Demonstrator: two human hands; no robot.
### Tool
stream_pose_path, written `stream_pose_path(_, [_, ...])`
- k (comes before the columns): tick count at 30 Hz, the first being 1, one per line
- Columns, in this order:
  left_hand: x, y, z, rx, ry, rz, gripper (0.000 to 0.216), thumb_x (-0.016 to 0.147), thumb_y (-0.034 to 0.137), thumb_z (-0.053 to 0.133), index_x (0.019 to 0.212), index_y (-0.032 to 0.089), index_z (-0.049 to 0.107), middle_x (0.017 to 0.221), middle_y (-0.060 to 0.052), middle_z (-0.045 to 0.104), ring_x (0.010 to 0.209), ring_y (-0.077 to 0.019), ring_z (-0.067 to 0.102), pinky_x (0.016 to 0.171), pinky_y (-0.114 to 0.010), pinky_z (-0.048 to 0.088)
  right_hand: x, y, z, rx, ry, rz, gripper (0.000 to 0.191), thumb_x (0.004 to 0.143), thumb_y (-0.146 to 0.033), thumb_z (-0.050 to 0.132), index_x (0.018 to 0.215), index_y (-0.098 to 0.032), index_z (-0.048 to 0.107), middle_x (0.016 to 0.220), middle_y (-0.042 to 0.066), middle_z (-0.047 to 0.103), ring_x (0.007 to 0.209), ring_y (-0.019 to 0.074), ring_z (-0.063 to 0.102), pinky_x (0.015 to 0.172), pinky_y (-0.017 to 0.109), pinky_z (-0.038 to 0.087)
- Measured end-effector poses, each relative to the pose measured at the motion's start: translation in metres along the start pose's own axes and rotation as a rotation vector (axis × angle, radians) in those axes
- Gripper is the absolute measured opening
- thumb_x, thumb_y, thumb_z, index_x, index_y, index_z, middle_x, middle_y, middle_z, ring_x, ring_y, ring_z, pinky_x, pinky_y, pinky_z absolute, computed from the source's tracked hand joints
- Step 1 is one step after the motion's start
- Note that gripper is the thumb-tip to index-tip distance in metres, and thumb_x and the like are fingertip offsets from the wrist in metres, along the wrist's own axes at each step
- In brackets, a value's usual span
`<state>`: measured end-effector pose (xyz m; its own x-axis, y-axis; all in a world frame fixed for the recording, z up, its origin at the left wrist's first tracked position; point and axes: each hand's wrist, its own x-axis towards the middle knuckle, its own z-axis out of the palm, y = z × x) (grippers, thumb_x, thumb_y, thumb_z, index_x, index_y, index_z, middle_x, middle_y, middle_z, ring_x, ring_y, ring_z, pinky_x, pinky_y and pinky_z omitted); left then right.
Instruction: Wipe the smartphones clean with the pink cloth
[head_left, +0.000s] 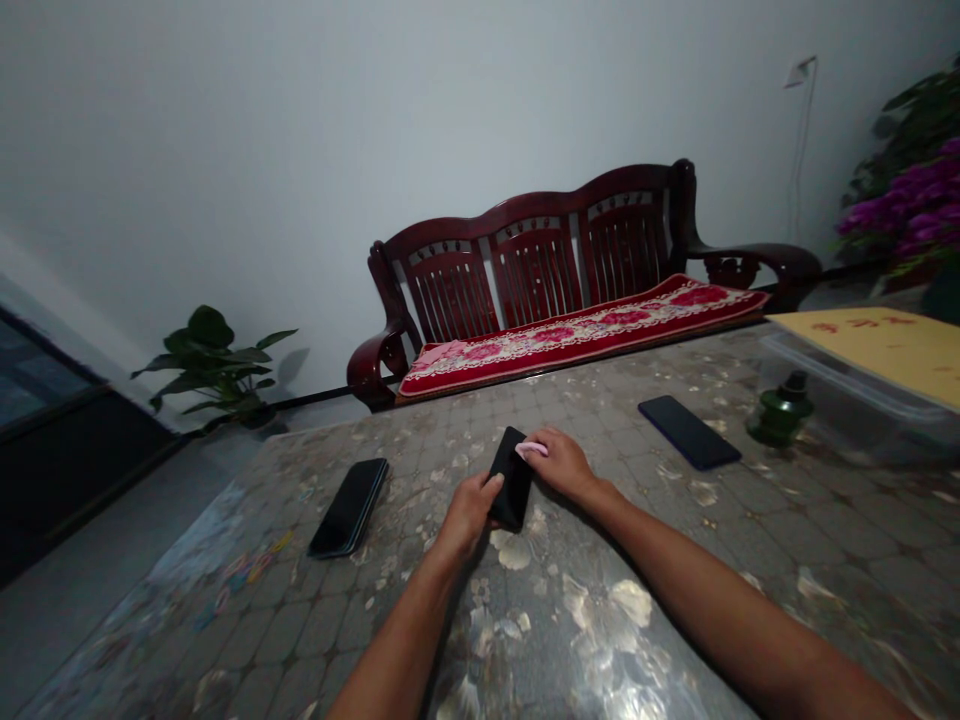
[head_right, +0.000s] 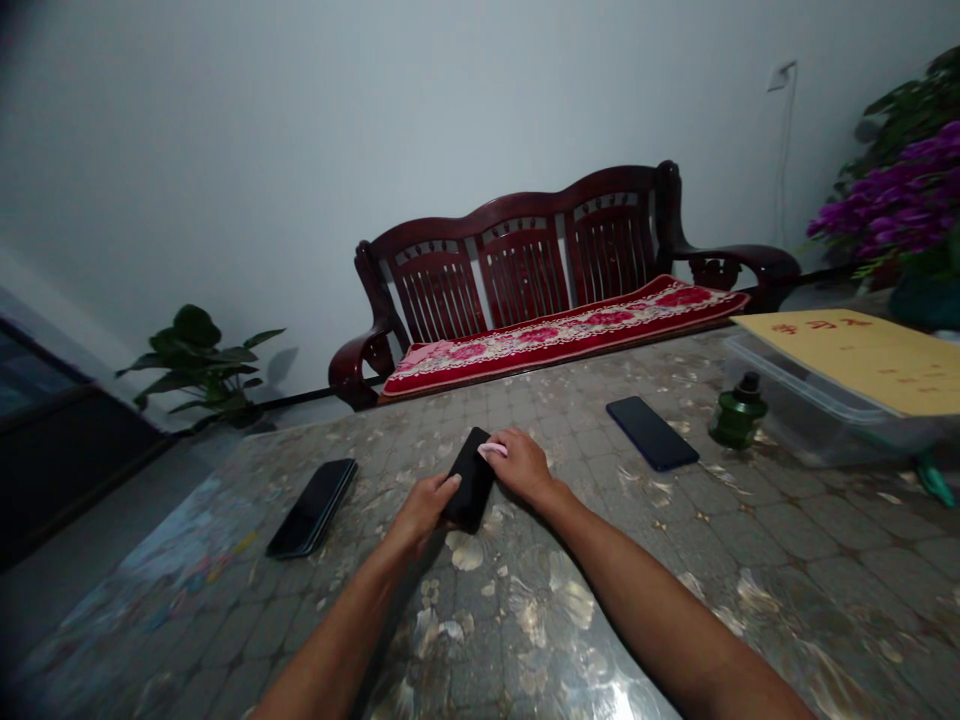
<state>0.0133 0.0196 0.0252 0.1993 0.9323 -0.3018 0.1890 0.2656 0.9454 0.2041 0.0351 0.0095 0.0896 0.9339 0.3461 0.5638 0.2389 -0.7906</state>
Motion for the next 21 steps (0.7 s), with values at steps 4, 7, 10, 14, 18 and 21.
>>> stream_pose_path(4, [-0.012, 0.008, 0.003, -0.287, -0.079, -0.136, 0.034, 0.085, 0.039, 0.073, 0.095, 0.007, 0.067, 0.08, -0.01, 0.072, 0.069, -0.0195, 0.069, 0.063, -0.032, 0.061, 0.013, 0.005, -0.002, 0.398, 0.123, 0.224, 0.028, 0.074, -0.046, 0.062, 0.075, -0.018, 0.066, 0.068, 0.001, 0.061, 0.067, 0.0171, 0.054, 0.063, 0.027, 0.04])
stream_pose_path(7, [-0.017, 0.014, 0.006, -0.471, -0.096, -0.202, 0.027, 0.093, 0.03, 0.067, 0.102, 0.005, 0.067, 0.089, -0.014, 0.074, 0.073, -0.0198, 0.072, 0.068, -0.032, 0.063, 0.018, 0.006, -0.008, 0.587, 0.144, 0.292, 0.034, 0.067, -0.051, 0.066, 0.074, -0.018, 0.065, 0.062, -0.001, 0.059, 0.061, 0.0155, 0.051, 0.06, 0.027, 0.039])
stream_pose_path(10, [-0.016, 0.018, 0.009, -0.61, -0.11, -0.256, 0.028, 0.098, 0.022, 0.058, 0.117, 0.002, 0.063, 0.095, -0.016, 0.075, 0.078, -0.0216, 0.074, 0.073, -0.034, 0.063, 0.021, 0.003, -0.017, 0.626, 0.152, 0.281, 0.034, 0.064, -0.051, 0.069, 0.07, -0.019, 0.063, 0.059, -0.002, 0.058, 0.06, 0.0148, 0.05, 0.06, 0.027, 0.038])
stream_pose_path(14, [-0.011, 0.021, 0.01, -0.786, -0.2, -0.31, 0.042, 0.098, 0.02, 0.058, 0.135, 0.001, 0.054, 0.107, -0.02, 0.074, 0.088, -0.0256, 0.075, 0.079, -0.037, 0.063, 0.024, 0.0, -0.026, 0.648, 0.165, 0.252, 0.035, 0.064, -0.053, 0.071, 0.07, -0.02, 0.063, 0.059, -0.002, 0.058, 0.06, 0.0147, 0.049, 0.059, 0.027, 0.038])
stream_pose_path(18, [-0.007, 0.023, 0.01, -0.863, -0.27, -0.395, 0.043, 0.099, 0.022, 0.058, 0.137, 0.003, 0.054, 0.113, -0.019, 0.073, 0.091, -0.0255, 0.075, 0.079, -0.035, 0.063, 0.025, -0.005, -0.028, 0.664, 0.146, 0.246, 0.035, 0.063, -0.052, 0.073, 0.075, -0.02, 0.065, 0.066, -0.001, 0.062, 0.065, 0.0157, 0.053, 0.064, 0.027, 0.041])
stream_pose_path(21, [-0.009, 0.026, 0.011, -0.867, -0.259, -0.403, 0.044, 0.098, 0.022, 0.059, 0.137, 0.003, 0.054, 0.111, -0.018, 0.073, 0.088, -0.0247, 0.076, 0.079, -0.035, 0.063, 0.024, -0.009, -0.028, 0.668, 0.129, 0.242, 0.034, 0.065, -0.052, 0.073, 0.078, -0.021, 0.066, 0.071, 0.0, 0.065, 0.07, 0.0168, 0.056, 0.068, 0.028, 0.043])
